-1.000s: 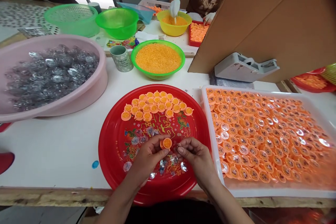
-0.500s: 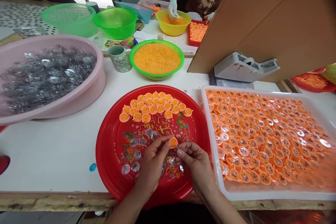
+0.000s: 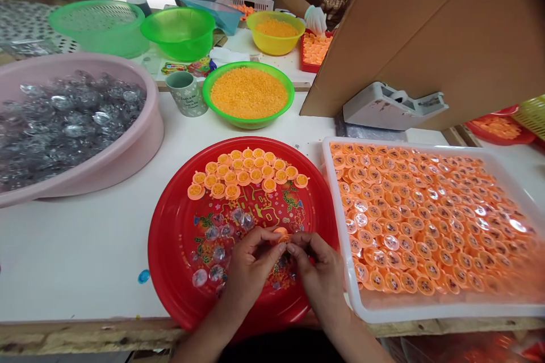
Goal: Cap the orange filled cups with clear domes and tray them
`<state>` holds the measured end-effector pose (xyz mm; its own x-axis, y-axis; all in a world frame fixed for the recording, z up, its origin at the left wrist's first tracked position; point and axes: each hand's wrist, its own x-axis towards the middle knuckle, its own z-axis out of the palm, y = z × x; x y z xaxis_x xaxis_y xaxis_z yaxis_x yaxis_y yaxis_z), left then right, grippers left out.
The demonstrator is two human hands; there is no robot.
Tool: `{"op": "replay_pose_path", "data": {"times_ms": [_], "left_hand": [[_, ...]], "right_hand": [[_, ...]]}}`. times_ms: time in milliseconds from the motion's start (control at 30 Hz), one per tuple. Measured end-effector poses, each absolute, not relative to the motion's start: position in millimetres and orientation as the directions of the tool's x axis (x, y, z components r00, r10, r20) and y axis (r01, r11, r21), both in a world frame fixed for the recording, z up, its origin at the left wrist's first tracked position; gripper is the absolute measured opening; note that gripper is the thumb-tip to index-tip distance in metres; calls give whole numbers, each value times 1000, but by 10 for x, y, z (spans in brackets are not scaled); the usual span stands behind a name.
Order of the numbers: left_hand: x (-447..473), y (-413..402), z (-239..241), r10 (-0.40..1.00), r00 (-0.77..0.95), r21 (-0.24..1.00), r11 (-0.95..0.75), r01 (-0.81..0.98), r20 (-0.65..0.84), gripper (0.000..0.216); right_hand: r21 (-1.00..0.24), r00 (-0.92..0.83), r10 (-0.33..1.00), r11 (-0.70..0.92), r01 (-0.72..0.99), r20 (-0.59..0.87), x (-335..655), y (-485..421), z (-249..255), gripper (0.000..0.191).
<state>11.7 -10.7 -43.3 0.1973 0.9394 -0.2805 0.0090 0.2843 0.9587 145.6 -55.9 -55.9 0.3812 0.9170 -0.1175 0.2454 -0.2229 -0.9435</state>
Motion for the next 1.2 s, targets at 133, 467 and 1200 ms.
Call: {"op": "replay_pose_path", "data": {"times_ms": [133,467,1200], "left_hand": [[118,-138,-446,928,219,937,332,-110,-303,7],[92,-197,-449,836,394,818,503,-277,-381,32],[53,-133,-331,950,310,997,-61,38,46,33]], "right_hand": [[-924,393,919,-122,361,32,1443,-585,-554,11],[-890,291,919,121,439,268,1394,-603,-282,12],[-704,68,940,201,681,335,1556,-681,-328,19]]}}
